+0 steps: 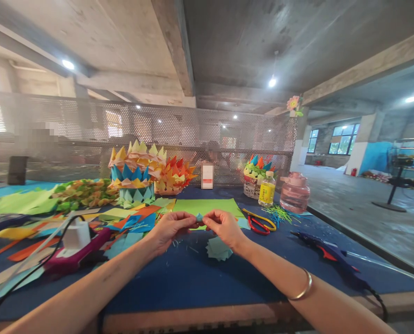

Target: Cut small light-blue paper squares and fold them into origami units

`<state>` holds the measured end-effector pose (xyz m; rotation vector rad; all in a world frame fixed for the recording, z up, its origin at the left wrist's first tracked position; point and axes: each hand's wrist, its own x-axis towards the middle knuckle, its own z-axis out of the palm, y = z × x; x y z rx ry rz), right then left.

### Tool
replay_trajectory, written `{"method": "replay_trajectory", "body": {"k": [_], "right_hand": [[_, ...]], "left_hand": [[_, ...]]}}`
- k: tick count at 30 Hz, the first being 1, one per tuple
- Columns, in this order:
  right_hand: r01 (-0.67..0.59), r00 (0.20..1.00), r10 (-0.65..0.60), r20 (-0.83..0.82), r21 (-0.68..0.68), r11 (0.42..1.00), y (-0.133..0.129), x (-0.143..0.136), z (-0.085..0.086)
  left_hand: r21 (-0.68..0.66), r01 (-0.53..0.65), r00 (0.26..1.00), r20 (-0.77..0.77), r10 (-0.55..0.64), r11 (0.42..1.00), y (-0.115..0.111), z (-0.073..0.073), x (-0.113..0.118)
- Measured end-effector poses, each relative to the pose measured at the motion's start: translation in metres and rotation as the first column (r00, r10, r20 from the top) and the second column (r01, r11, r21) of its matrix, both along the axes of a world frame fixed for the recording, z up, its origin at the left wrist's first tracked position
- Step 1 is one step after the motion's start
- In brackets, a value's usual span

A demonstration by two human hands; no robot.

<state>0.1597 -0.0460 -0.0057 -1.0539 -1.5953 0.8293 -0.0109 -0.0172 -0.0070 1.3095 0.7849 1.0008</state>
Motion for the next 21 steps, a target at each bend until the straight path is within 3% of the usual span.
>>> {"method": "replay_trajectory", "body": {"k": [7, 21], "right_hand": [[0.009, 0.998, -0.011, -0.065, -0.04, 0.999, 0.0016, -0.0007, -0.0029], [-0.034, 0.999, 0.034, 0.005, -0.025, 0.999, 0.0027, 0.0004, -0.0039]], "left_hand": [[0.201, -0.079, 0.996, -0.028, 0.086, 0.976, 0.0007, 0.0, 0.0017], [0.329, -0.091, 0.993, -0.045, 0.111, 0.94, -0.0002, 0.0003, 0.0037]]}}
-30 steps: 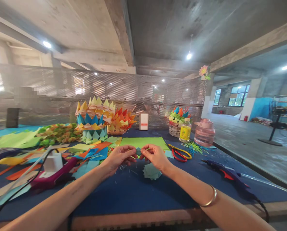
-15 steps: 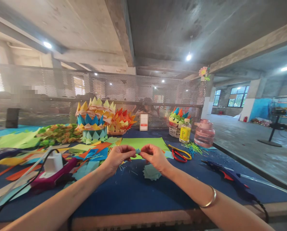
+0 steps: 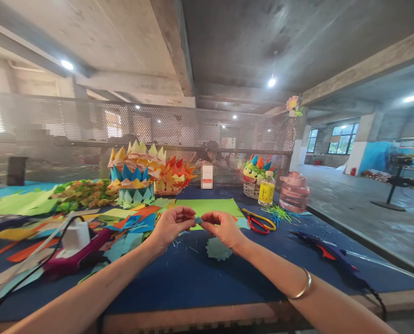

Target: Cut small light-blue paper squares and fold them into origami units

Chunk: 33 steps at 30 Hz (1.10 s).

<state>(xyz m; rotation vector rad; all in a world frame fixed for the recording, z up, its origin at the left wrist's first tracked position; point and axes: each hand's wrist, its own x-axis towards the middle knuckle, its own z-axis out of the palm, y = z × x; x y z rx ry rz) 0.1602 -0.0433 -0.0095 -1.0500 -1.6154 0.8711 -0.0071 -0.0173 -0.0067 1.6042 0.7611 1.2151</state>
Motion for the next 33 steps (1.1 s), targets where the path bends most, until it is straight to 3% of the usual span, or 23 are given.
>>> {"method": "replay_trajectory", "body": {"k": [16, 29, 33], "right_hand": [[0.017, 1.0, -0.017, 0.013, 0.005, 1.0, -0.0013, 0.0006, 0.0008], [0.091, 0.989, -0.106, 0.105, 0.136, 0.986, 0.0026, 0.0007, -0.0035], [0.078, 0.986, -0.097, 0.138, 0.142, 0.987, 0.0011, -0.0012, -0.002]], "left_hand": [[0.027, 0.0, 1.0, -0.029, 0.001, 1.0, -0.0025, 0.0021, 0.001], [0.042, -0.031, 0.994, -0.099, 0.035, 0.999, -0.0013, 0.0004, -0.0002], [0.039, 0.011, 0.992, -0.123, -0.007, 0.999, -0.0012, 0.0004, -0.0003]]}}
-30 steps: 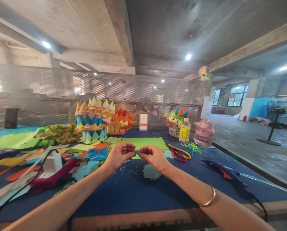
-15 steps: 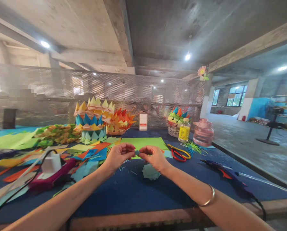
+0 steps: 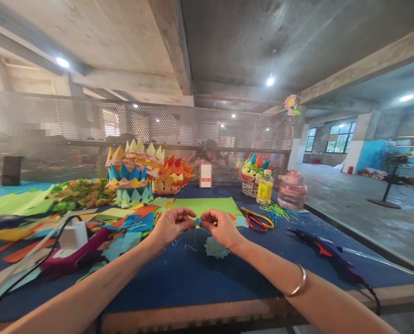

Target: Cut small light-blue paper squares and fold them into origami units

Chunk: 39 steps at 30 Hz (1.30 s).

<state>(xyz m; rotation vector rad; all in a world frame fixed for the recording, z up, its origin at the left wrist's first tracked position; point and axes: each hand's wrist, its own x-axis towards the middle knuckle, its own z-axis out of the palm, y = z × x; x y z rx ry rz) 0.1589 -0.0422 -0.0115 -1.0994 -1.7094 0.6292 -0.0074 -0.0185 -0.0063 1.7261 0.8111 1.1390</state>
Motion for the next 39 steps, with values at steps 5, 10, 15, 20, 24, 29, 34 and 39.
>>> {"method": "replay_trajectory", "body": {"k": [5, 10, 15, 20, 24, 29, 34, 39], "right_hand": [[0.001, 1.0, -0.001, -0.016, -0.029, 1.0, -0.0005, -0.0003, 0.0013], [0.004, 0.999, -0.005, -0.033, -0.044, 0.999, -0.0011, 0.0013, 0.0012], [-0.02, 0.999, 0.019, -0.028, -0.048, 0.999, -0.0027, 0.001, 0.0015], [-0.011, 0.999, 0.011, 0.043, 0.017, 1.0, -0.0029, 0.0016, 0.0013], [0.006, 0.998, -0.009, 0.068, 0.047, 0.999, -0.0026, 0.0027, 0.0009], [0.039, 0.996, -0.044, 0.073, 0.07, 0.997, -0.0029, 0.0023, 0.0013], [0.031, 0.992, -0.044, 0.118, 0.108, 0.994, -0.0047, 0.0023, 0.002], [0.029, 0.993, -0.04, 0.107, 0.107, 0.994, -0.0051, 0.0026, 0.002]], "left_hand": [[-0.041, -0.005, 1.0, 0.026, 0.006, 0.999, 0.0005, -0.0003, -0.0001], [-0.032, 0.013, 1.0, -0.008, -0.013, 0.999, 0.0014, -0.0023, -0.0012], [-0.007, 0.003, 0.999, -0.04, -0.004, 1.0, 0.0001, -0.0008, -0.0009], [0.007, -0.023, 0.999, -0.044, 0.023, 1.0, 0.0003, 0.0, -0.0007], [-0.004, -0.003, 1.0, -0.031, 0.003, 1.0, 0.0013, -0.0011, 0.0003], [0.039, -0.037, 0.999, 0.024, 0.036, 0.999, 0.0012, -0.0017, 0.0017], [0.07, -0.007, 1.0, 0.011, 0.006, 0.998, 0.0009, -0.0017, 0.0011], [0.061, -0.009, 1.0, -0.007, 0.01, 0.998, 0.0, -0.0004, 0.0008]]}}
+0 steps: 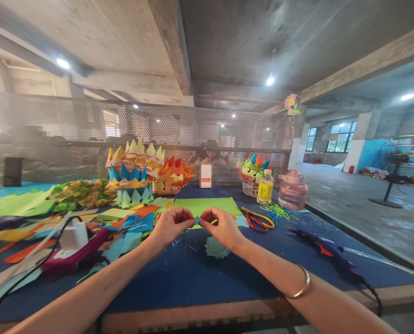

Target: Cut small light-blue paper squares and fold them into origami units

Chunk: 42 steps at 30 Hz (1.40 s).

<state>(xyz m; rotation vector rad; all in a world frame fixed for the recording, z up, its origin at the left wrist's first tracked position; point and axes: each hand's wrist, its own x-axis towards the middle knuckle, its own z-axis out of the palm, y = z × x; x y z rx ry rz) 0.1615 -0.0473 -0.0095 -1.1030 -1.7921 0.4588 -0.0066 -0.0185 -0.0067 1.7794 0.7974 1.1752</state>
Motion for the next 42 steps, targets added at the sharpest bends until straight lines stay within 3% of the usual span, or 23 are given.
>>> {"method": "replay_trajectory", "body": {"k": [20, 34, 42], "right_hand": [[-0.032, 0.999, 0.032, -0.008, -0.009, 0.999, -0.0004, -0.0005, 0.0006], [-0.08, 0.983, 0.063, -0.172, -0.09, 0.993, -0.0006, -0.004, 0.0006], [-0.114, 0.971, 0.084, -0.225, -0.122, 0.986, -0.002, -0.0052, 0.0019]], "left_hand": [[-0.003, 0.024, 1.0, -0.008, -0.024, 1.0, 0.0013, -0.0013, -0.0016], [-0.223, 0.129, 0.987, 0.121, -0.104, 0.966, -0.0015, -0.0014, -0.0031], [-0.258, 0.168, 0.976, 0.18, -0.123, 0.952, -0.003, 0.0003, -0.0016]]}}
